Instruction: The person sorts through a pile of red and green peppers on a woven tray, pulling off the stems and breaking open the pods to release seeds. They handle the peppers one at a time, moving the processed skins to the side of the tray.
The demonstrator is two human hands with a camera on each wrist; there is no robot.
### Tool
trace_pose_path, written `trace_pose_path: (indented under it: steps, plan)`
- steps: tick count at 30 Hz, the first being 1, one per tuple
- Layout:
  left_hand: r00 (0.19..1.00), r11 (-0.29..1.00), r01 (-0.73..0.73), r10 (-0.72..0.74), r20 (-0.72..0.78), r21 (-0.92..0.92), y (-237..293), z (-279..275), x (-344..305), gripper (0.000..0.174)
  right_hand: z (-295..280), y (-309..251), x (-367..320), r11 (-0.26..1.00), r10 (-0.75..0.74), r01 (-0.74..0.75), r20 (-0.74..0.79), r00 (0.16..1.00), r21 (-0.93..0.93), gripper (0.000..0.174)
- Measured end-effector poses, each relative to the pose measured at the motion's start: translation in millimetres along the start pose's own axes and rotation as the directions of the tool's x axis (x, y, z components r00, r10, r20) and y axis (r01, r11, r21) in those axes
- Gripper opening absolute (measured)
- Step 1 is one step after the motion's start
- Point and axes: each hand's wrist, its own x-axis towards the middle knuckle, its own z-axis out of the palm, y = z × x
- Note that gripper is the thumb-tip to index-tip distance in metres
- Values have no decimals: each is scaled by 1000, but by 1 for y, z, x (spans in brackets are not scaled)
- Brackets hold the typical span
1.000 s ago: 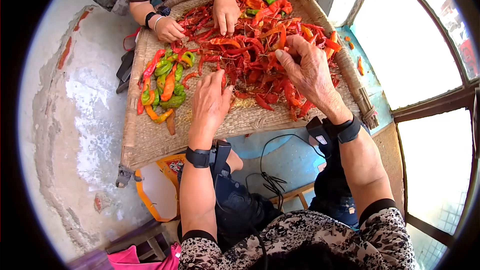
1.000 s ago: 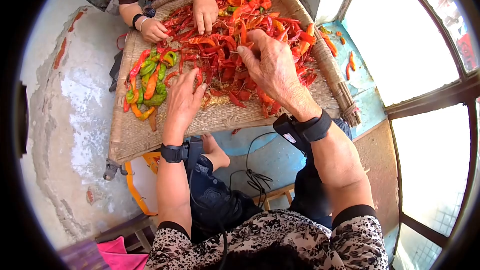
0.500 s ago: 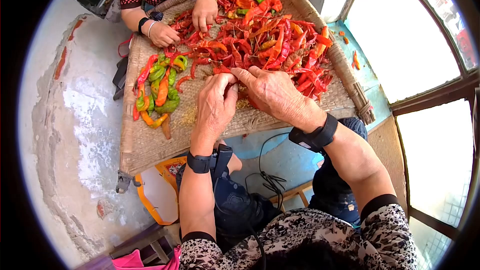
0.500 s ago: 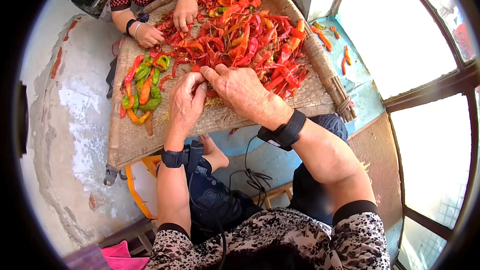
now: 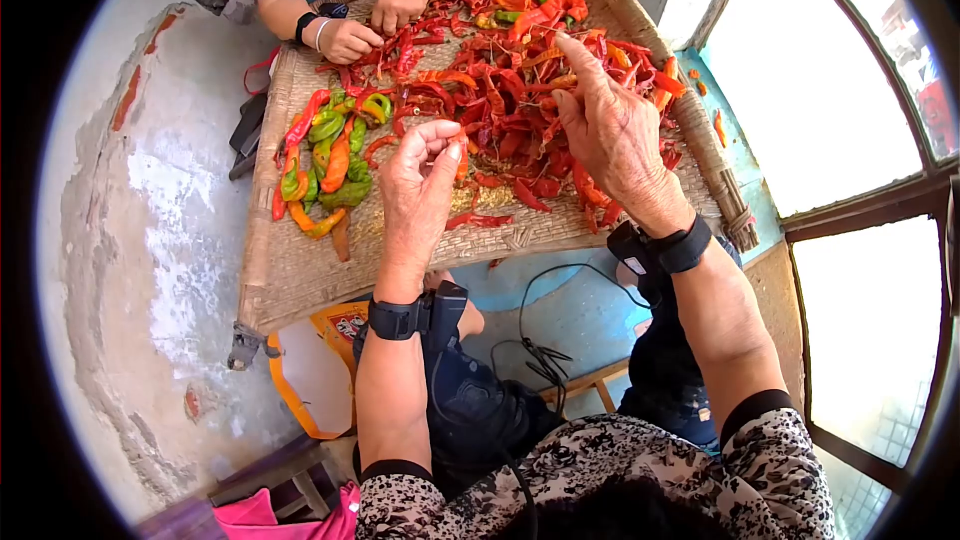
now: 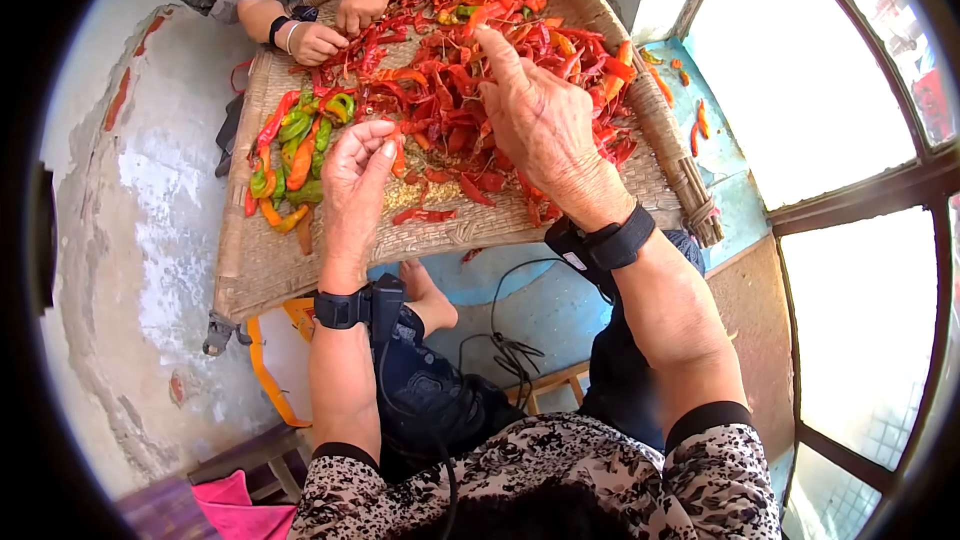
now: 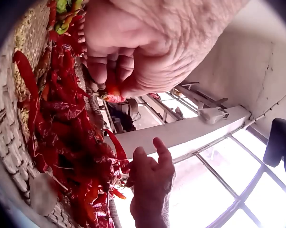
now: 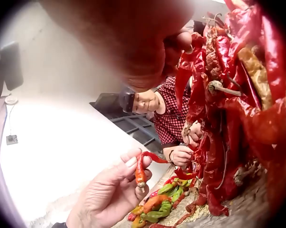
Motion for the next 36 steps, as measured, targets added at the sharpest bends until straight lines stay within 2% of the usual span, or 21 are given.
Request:
trace_pose_path:
  steps: [1, 2, 4, 8, 10, 14, 15, 16, 17, 18, 20, 21, 22, 24, 26, 27, 30, 32, 36]
  plan:
    - [1000, 1000, 0, 0, -2, -2, 2, 2, 0, 18, 2, -3, -1, 993, -54, 55, -9, 998, 108, 48]
    - [1000, 998, 0, 0, 0, -58, 5, 5, 0, 21, 5, -11, -5, 984, -28, 15, 68, 997, 179, 39]
    - [1000, 994, 4, -4, 4, -111, 5, 10, -2, 25, 16, -17, -14, 957, -87, 16, 234, 968, 291, 32]
    - [996, 991, -8, 21, 90, -136, 3, 15, -2, 25, 24, -25, -18, 915, -33, -93, 304, 952, 392, 27]
    - [994, 991, 90, -82, 78, -101, 10, 12, -4, 24, 24, -21, -16, 910, -27, -106, 314, 949, 400, 21]
    - [999, 999, 38, -38, 22, -15, 5, 6, -2, 24, 11, -14, -10, 931, -36, -40, 200, 979, 363, 16]
    - [999, 989, 11, -18, 48, 145, 5, 3, -2, 23, 8, -9, -7, 921, -36, -16, 126, 991, 389, 14]
    - [997, 954, -21, -2, 76, 300, 8, 1, -2, 23, 1, -5, -3, 927, 26, -64, 107, 994, 369, 13]
    - [984, 911, 30, -99, 147, 412, 13, -1, -3, 23, -5, 1, 1, 941, 52, -73, 71, 996, 330, 13]
    - [984, 911, 30, -98, 147, 412, 10, -3, -5, 23, -9, 7, 4, 953, 77, -83, 33, 997, 291, 13]
    - [929, 738, -187, -82, 361, 648, 3, -7, -9, 22, -13, 17, 8, 956, 158, -136, -66, 985, 260, 20]
    - [930, 714, -233, -35, 366, 661, 4, -4, -12, 17, -16, 18, 9, 961, 190, -173, -58, 980, 217, 29]
    - [930, 714, -233, -35, 366, 661, 3, -3, -12, 17, -15, 18, 8, 961, 190, -173, -59, 980, 216, 29]
    - [911, 652, -323, 18, 413, 685, 1, -1, -12, 11, -11, 14, 7, 964, 122, -76, -168, 978, 256, 32]
    - [910, 653, -320, 10, 415, 686, 0, 0, -12, 11, -11, 0, 1, 953, 71, -51, -58, 996, 298, 25]
    - [909, 654, -317, 3, 416, 687, -1, -1, -12, 11, -4, -2, -2, 954, -9, 3, 21, 1000, 298, 23]
    - [884, 650, -366, 19, 467, 666, -6, -6, -13, 15, 18, -8, -16, 933, -273, 191, 254, 928, 307, 22]
    - [879, 660, -352, -11, 478, 663, -6, -8, -14, 16, 18, -18, -23, 952, -302, 239, 446, 842, 194, 25]
    - [864, 691, -339, -39, 502, 638, -6, -11, -14, 16, 33, -20, -38, 955, -295, 270, 511, 807, 126, 25]
